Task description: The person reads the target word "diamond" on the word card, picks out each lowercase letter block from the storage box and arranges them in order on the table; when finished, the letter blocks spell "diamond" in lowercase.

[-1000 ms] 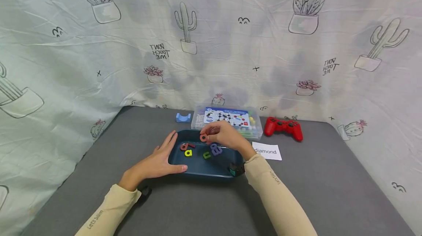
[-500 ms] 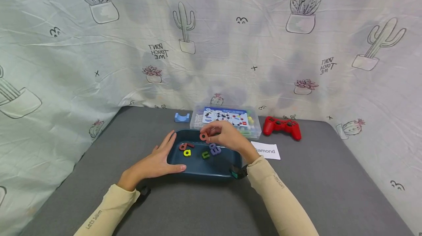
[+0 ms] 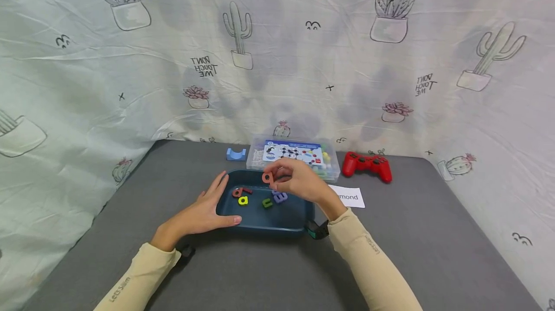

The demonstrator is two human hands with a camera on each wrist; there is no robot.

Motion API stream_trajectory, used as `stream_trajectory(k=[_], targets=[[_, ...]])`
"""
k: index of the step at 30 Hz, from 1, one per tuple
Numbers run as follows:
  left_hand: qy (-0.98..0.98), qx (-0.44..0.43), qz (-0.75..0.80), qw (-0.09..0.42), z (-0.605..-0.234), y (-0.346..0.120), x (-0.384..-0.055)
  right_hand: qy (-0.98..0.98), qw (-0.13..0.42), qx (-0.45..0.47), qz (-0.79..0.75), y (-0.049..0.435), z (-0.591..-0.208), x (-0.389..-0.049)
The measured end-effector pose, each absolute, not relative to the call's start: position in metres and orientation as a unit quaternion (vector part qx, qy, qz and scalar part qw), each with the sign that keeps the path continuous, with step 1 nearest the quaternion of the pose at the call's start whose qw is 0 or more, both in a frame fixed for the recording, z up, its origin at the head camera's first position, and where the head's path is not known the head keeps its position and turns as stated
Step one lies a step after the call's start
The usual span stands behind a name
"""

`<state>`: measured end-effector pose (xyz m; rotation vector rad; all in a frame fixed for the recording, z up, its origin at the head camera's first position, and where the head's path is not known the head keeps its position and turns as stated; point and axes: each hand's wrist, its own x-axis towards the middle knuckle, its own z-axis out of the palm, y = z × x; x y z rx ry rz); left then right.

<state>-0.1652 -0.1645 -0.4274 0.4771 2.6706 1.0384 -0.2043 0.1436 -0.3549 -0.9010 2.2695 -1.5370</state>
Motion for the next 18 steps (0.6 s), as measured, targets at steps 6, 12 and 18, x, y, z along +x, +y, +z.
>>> stream_trajectory(k=[6, 12, 18], targets=[[0.914, 0.162, 0.353, 0.119, -0.4265, -0.1648, -0.1655, 0.775, 0.122, -0.307, -0.538, 0.1474, -0.3540, -0.1995], [0.913, 0.166, 0.354, 0.121, -0.4253, -0.1642, -0.1659, 0.778, 0.123, -0.296, -0.540, 0.1503, -0.3549, -0.1973], [0.914, 0.164, 0.351, 0.123, -0.4254, -0.1635, -0.1661, 0.777, 0.119, -0.296, -0.543, 0.1517, -0.3554, -0.1958]])
